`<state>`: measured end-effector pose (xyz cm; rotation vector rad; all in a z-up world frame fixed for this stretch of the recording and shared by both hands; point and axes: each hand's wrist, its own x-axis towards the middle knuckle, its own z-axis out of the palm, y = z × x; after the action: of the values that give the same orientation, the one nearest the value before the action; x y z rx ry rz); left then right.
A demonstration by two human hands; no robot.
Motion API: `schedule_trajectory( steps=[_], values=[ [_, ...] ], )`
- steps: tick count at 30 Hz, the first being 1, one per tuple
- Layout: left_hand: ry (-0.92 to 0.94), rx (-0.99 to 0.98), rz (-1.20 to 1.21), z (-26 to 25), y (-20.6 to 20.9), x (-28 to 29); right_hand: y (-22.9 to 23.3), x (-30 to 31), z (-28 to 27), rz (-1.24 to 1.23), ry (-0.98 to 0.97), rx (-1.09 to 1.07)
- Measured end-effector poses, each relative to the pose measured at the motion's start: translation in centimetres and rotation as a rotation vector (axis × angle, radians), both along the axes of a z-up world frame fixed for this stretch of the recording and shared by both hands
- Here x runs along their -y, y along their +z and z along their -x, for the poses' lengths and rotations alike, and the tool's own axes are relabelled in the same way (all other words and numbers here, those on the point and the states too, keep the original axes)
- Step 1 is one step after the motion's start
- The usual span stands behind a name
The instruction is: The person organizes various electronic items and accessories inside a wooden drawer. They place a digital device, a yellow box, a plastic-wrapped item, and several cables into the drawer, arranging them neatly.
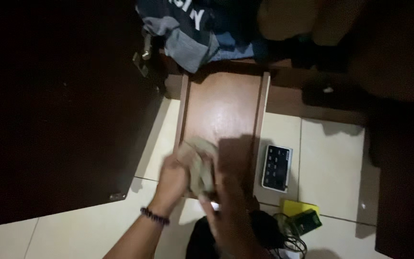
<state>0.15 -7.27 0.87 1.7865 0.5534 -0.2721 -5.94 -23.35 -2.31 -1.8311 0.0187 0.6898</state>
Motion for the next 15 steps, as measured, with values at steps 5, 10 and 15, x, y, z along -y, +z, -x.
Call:
schedule_trajectory(
  steps=[5, 10, 15],
  values=[
    [0.097, 0.826, -0.399, -9.2, -1.4, -4.9, -1.7, 3.3, 0.4, 0.291, -0.158, 0.568],
    [0.076, 0.373, -0.373, -15.2, -7.2, -5.0, -5.3, 3.8, 1.3, 0.379, -0.145, 0.505],
    [0.010, 0.332, -0.403, -12.4, -11.1, -6.2, -7.2, 3.4, 1.2, 0.459, -0.130, 0.481]
  ],
)
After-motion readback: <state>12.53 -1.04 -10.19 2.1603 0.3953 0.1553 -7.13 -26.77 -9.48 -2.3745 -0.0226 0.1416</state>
